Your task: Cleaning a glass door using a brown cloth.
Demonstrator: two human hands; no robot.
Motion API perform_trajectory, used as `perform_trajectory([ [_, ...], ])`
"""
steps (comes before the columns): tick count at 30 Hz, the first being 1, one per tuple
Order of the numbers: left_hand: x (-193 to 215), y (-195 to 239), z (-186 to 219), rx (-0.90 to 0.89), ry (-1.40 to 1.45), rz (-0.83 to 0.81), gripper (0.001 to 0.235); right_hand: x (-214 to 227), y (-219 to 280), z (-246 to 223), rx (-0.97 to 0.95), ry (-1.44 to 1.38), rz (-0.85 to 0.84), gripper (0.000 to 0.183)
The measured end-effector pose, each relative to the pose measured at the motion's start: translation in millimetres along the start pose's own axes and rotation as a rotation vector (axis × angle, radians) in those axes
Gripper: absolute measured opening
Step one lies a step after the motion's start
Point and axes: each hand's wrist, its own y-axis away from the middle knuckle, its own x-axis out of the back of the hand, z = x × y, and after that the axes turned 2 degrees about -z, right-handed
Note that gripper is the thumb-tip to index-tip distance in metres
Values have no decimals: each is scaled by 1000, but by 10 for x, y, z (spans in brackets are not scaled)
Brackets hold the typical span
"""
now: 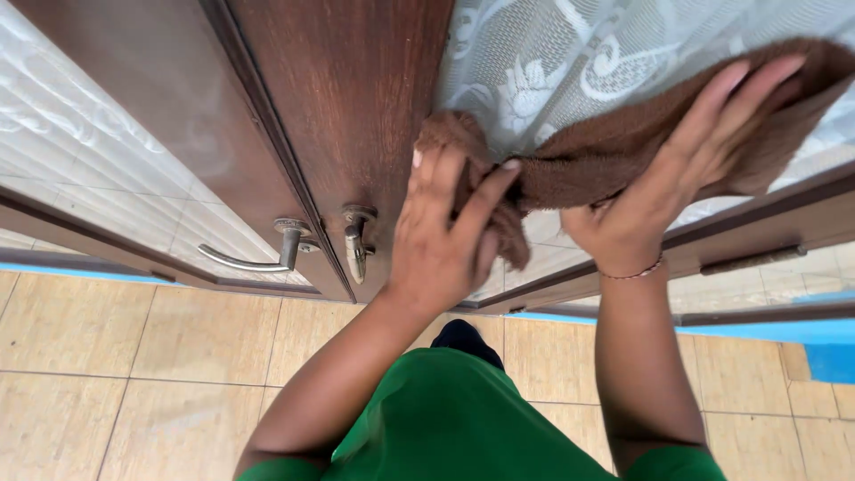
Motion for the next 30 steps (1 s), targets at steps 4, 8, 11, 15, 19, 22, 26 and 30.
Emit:
perform_trajectory([
  [4, -44, -249, 190, 17, -215, -20, 64, -249, 216, 44, 0, 52, 31, 114],
  [8, -232, -226, 109, -42, -367, -3, 57, -359, 432, 133, -2, 88, -5, 119],
  [11, -325, -128, 81, -50, -350, -30, 58, -415, 597, 169, -2, 37, -70, 120],
  [15, -405, -32, 13, -85, -359, -10, 58, -514, 724, 144, 27, -8, -72, 114],
  [19, -581, 64, -55, -84, -315, 49, 55, -629, 764, 117, 74, 8, -18, 95],
  [22, -662, 136, -85, -85, -263, 116, 56, -669, 830, 91, 93, 52, 19, 82],
  [26, -755, 235, -152, -95, -257, 104, 58, -753, 941, 75, 66, 57, 3, 78],
  [30, -800, 311, -179, -102, -289, 92, 60, -815, 1074, 109, 68, 72, -14, 80],
])
